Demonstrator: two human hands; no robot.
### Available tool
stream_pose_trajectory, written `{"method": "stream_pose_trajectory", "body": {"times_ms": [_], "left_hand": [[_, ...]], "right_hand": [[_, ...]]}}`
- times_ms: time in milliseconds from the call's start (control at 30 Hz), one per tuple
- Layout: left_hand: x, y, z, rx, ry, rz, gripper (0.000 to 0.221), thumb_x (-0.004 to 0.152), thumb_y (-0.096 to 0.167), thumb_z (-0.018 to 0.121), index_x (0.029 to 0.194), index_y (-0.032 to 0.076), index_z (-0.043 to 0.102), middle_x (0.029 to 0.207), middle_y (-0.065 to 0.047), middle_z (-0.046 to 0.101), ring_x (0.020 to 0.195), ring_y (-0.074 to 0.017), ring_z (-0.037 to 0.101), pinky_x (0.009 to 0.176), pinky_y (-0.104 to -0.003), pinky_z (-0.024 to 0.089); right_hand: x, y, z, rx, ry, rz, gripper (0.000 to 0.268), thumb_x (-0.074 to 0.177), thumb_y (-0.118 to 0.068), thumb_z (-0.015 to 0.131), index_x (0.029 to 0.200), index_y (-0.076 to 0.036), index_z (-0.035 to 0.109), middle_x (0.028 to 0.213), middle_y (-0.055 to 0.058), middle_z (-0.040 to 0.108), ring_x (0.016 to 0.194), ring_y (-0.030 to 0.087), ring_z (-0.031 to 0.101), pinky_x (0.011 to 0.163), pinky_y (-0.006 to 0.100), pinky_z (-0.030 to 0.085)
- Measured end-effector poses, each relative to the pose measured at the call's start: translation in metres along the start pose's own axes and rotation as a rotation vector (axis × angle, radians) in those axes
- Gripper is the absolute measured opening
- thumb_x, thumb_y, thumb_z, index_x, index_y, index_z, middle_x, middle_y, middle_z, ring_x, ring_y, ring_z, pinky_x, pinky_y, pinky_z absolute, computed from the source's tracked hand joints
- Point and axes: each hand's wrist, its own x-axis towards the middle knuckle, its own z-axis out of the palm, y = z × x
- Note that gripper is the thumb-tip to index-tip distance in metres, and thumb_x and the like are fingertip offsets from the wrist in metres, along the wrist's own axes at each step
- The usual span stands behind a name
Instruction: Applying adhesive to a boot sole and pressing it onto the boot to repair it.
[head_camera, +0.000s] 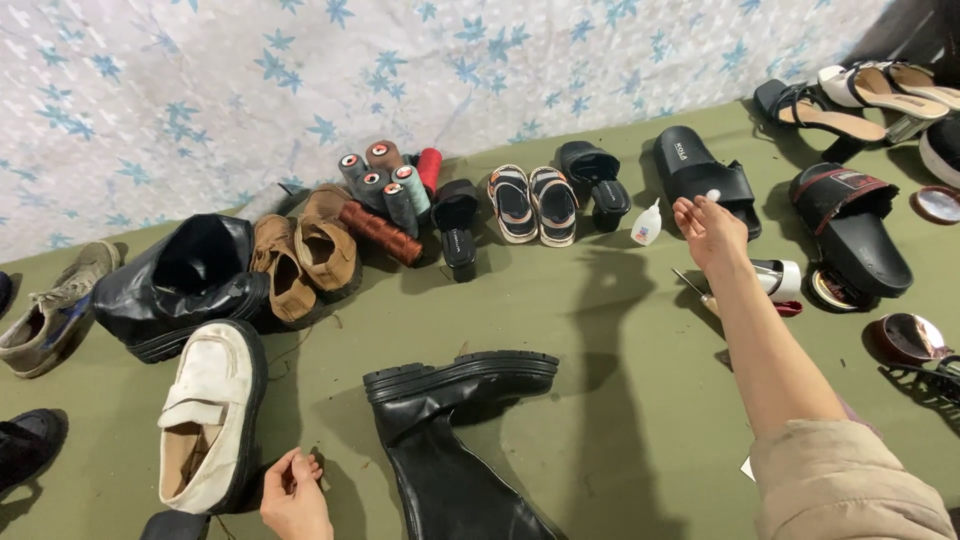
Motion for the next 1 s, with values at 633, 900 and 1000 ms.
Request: {"method": "stream_pose_trajectory", "body": {"times_ms": [633, 900, 1000], "left_hand": [[0.018, -0.040, 0.020, 0.129, 0.032, 0.024, 0.014, 0.112, 0.006, 0.064, 0.120, -0.004, 0.068, 0.097, -0.024, 0.072, 0.086, -0.0288, 0.070, 0.081, -0.038, 0.060], [0.087, -0.103, 0.021, 0.107, -0.278, -0.316, 0.030, 0.113, 0.012, 0.054, 0.136, -0.006, 0.059, 0.122, -0.034, 0.062, 0.109, -0.0464, 0.062, 0.102, -0.056, 0.054], [0.139, -0.143, 0.023, -0.102, -0.408, -0.691, 0.037, 0.111, -0.005, 0.043, 0.148, -0.003, 0.046, 0.146, -0.034, 0.044, 0.135, -0.0506, 0.045, 0.120, -0.059, 0.038]], "right_hand": [[0.040, -0.075, -0.057, -0.757, 0.019, -0.404, 0.038, 0.091, 0.008, 0.040, 0.105, -0.003, 0.073, 0.080, 0.012, 0.074, 0.066, 0.017, 0.072, 0.073, 0.026, 0.067], [0.107, -0.069, -0.085, -1.315, -0.079, -0.572, 0.029, 0.094, -0.008, 0.057, 0.107, -0.010, 0.083, 0.114, 0.015, 0.076, 0.109, 0.033, 0.068, 0.095, 0.042, 0.052], [0.115, -0.058, -0.075, -1.464, -0.154, -0.504, 0.035, 0.096, -0.014, 0.053, 0.114, -0.017, 0.083, 0.106, 0.014, 0.078, 0.090, 0.034, 0.071, 0.078, 0.044, 0.054]]}}
